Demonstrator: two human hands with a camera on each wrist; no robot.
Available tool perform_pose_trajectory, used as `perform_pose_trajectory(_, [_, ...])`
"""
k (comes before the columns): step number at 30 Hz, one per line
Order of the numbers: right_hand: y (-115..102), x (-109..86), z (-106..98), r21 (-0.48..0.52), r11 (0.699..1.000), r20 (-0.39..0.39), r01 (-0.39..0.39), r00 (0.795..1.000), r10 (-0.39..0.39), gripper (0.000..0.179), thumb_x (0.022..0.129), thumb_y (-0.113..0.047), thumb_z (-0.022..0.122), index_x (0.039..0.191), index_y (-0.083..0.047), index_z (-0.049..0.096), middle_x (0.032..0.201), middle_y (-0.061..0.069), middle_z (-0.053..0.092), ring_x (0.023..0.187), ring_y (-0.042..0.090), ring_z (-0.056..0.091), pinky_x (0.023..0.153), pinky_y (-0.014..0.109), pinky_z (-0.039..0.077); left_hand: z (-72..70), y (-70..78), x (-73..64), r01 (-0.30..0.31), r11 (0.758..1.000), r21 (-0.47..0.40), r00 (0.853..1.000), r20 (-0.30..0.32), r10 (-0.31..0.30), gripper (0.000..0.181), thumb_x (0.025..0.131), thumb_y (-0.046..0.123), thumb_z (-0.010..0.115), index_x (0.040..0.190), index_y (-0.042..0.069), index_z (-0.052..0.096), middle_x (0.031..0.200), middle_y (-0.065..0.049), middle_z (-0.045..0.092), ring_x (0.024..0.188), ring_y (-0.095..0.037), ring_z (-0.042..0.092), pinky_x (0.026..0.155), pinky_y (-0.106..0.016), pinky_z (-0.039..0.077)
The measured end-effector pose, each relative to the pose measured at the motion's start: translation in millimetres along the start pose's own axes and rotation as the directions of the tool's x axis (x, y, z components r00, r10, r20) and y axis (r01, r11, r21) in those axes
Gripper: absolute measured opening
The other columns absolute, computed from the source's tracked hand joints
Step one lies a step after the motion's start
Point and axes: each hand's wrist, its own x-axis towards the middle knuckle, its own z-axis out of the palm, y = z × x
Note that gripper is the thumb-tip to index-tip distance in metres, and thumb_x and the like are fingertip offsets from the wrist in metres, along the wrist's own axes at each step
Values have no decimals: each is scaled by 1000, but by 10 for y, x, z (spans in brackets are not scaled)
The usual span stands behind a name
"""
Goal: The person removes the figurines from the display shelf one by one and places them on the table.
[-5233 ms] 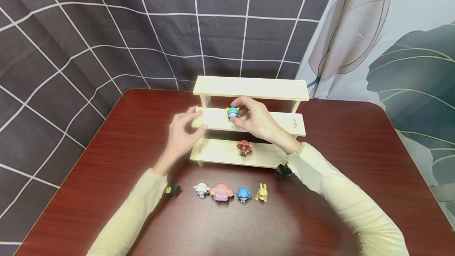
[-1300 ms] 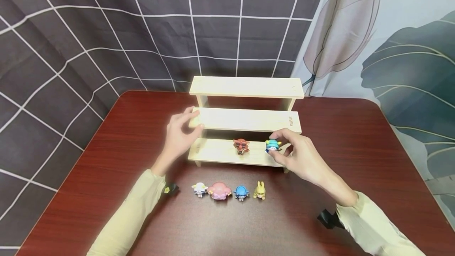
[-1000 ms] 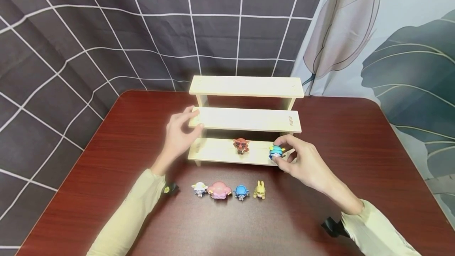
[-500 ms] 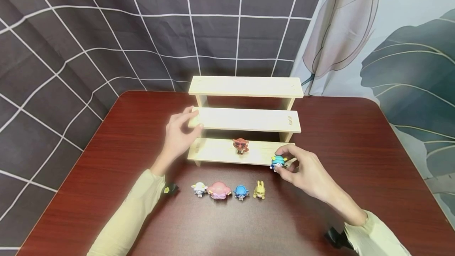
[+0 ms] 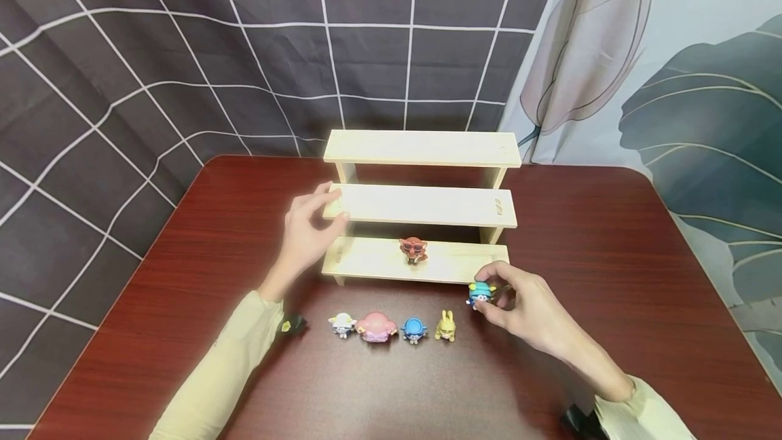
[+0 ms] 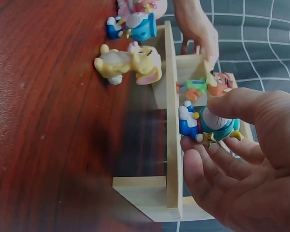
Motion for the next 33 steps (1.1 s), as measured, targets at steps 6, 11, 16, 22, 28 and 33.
perform_pose_trajectory(6, [23,-53,36,16,1000,20,-19,1000,19,44,68,10,84,101,-11,64,86,-9,64,67,5,60,61,17,50,7,-7,1,-2,1000,4,1000,-1,2,42,81,23,78,122,12,74,137,-2,61,107,-29,52,92,-51,35])
perform_pose_trajectory(11, [33,-81,54,18,1000,22,-23,999,23,44,68,11,83,101,-10,64,86,-8,64,68,5,60,61,17,50,0,0,-2,1,1000,1,1000,-2,-1,42,81,23,78,122,12,74,137,-2,61,107,-29,52,91,-51,35])
perform_pose_trajectory(16, [43,-119,66,13,1000,28,-21,999,21,44,68,11,84,101,-9,63,86,-9,64,68,5,60,60,18,50,-3,11,1,4,1000,1,1000,4,-4,42,82,24,77,122,12,74,138,-2,61,108,-29,51,91,-50,36])
perform_pose_trajectory(22, [66,-153,101,11,1000,39,-22,999,21,45,67,11,84,100,-10,63,85,-11,63,68,4,59,61,19,50,-2,9,3,3,1000,3,1000,5,-3,43,82,25,76,122,12,74,138,-3,61,108,-29,51,91,-50,36])
perform_pose_trajectory(28, [86,-188,147,21,999,43,-24,999,23,45,67,11,84,99,-12,62,84,-12,62,68,4,59,62,18,50,0,11,1,11,1000,0,1000,10,-11,42,82,24,77,122,12,73,138,-2,61,108,-29,51,92,-52,35])
perform_pose_trajectory(33, [94,-222,178,36,999,44,-25,999,23,44,67,12,83,99,-11,62,85,-12,62,69,4,59,61,19,50,-5,21,-1,18,1000,-2,1000,15,-18,42,82,24,76,123,12,73,138,-1,60,109,-28,50,93,-52,35])
